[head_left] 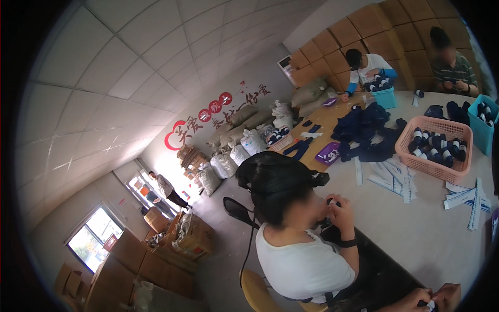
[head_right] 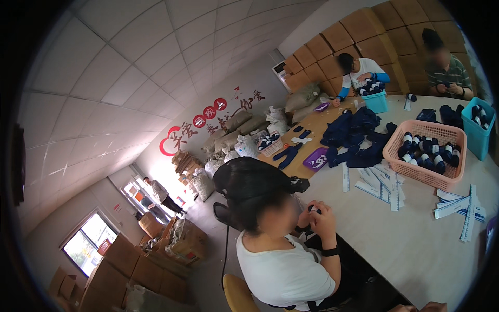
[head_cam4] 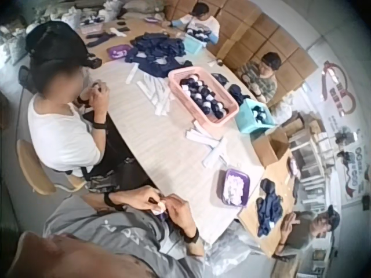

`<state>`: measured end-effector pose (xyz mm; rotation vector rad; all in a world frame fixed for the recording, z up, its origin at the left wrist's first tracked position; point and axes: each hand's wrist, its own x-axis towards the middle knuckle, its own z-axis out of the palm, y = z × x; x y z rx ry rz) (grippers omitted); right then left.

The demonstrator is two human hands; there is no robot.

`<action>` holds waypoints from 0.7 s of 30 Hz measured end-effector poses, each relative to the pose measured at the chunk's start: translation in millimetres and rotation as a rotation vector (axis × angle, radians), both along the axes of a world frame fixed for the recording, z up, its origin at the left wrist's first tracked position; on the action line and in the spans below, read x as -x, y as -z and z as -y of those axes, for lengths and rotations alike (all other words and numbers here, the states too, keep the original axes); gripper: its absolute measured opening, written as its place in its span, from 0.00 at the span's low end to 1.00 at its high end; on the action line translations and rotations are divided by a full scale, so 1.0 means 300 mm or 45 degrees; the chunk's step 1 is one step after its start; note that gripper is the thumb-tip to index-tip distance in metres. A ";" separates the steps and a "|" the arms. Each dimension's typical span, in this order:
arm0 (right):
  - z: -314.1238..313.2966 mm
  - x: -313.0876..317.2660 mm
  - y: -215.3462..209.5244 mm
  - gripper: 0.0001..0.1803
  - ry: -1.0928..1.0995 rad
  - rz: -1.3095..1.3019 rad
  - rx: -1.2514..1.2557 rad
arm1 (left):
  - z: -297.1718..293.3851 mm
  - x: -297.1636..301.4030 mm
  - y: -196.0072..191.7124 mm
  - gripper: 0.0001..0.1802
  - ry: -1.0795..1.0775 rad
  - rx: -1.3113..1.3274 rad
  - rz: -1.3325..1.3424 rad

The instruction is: Attaching paper labels or elastic bands around individual pairs of socks in a workshop environment.

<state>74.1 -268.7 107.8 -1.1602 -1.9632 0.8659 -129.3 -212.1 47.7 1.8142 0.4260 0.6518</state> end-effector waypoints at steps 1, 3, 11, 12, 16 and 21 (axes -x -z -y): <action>0.003 -0.008 0.002 0.07 -0.014 -0.084 0.026 | 0.000 -0.007 -0.002 0.11 0.008 0.005 0.001; 0.012 -0.059 0.044 0.07 -0.009 -0.095 0.229 | 0.002 -0.026 -0.005 0.11 0.048 0.037 0.027; 0.159 -0.172 0.126 0.08 0.250 -0.230 0.194 | -0.020 -0.113 -0.023 0.11 0.559 0.280 -0.049; 0.113 -0.152 0.107 0.08 0.176 -0.204 0.123 | -0.028 -0.073 -0.007 0.12 0.468 0.230 -0.011; 0.094 -0.184 0.069 0.06 0.882 -0.133 -0.185 | -0.034 -0.075 -0.083 0.08 0.191 0.336 -0.158; 0.123 -0.417 -0.011 0.05 1.814 0.282 -0.777 | -0.048 -0.108 0.014 0.08 0.126 0.457 -0.101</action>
